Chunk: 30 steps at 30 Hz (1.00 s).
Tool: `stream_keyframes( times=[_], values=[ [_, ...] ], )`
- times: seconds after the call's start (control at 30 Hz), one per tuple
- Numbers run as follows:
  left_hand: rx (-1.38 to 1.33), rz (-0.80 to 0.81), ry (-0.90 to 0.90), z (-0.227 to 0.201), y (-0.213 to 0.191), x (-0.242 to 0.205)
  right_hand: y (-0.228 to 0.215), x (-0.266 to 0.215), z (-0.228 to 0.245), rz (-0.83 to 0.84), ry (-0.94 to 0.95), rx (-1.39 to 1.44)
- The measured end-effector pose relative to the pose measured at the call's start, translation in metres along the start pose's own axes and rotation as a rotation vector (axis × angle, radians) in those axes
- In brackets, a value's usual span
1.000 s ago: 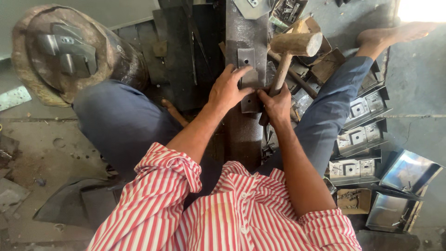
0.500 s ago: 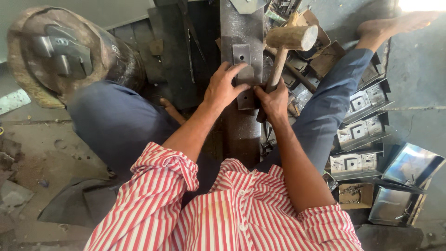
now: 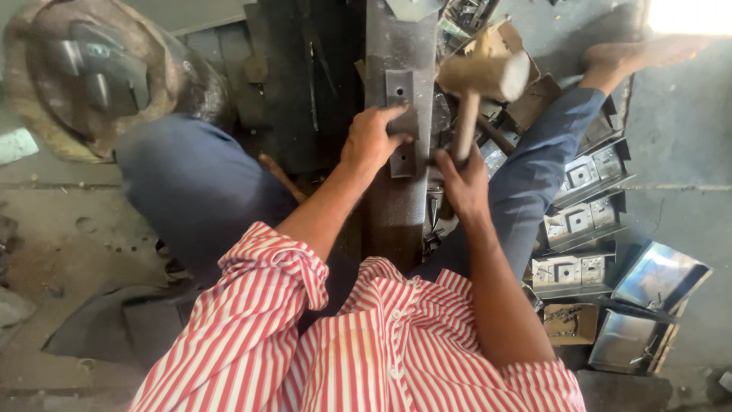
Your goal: The person uses tin snips to cut a rectangular metal sheet into smaller pieces, then places them on a metal bar and hammers them to shape. The finished pieces are set aside on the floor.
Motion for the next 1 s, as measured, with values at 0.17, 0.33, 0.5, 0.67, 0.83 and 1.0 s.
stream_keyframes(
  times=[0.17, 0.33, 0.5, 0.67, 0.83, 1.0],
  values=[
    [-0.032, 0.079, -0.095, -0.007, 0.000, 0.004, -0.025, -0.049, -0.019, 0.000, 0.314, 0.069],
    [-0.059, 0.108, -0.299, 0.002, 0.001, -0.005, -0.033, -0.059, -0.013, 0.051, 0.035, 0.349],
    [0.024, 0.068, -0.072, -0.020, -0.007, 0.009, -0.030, -0.037, -0.014, 0.018, 0.024, -0.050],
    [-0.085, 0.123, -0.280, -0.005, 0.005, -0.003, -0.037, -0.047, -0.015, -0.028, 0.036, 0.481],
    [0.017, 0.122, -0.199, -0.013, 0.000, 0.011, -0.019, -0.040, -0.015, 0.146, 0.233, 0.091],
    [-0.050, 0.110, -0.265, -0.007, -0.002, 0.003, -0.012, -0.040, -0.013, 0.172, 0.185, 0.438]
  ],
)
Point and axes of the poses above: each hand's wrist, its own x-axis towards the middle knuckle, its own y-axis out of the palm, z = x × y, the point moved 6 cm from there along x, towards the middle knuckle, and after that the axes turned 8 degrees about y, right-handed, at the moved point
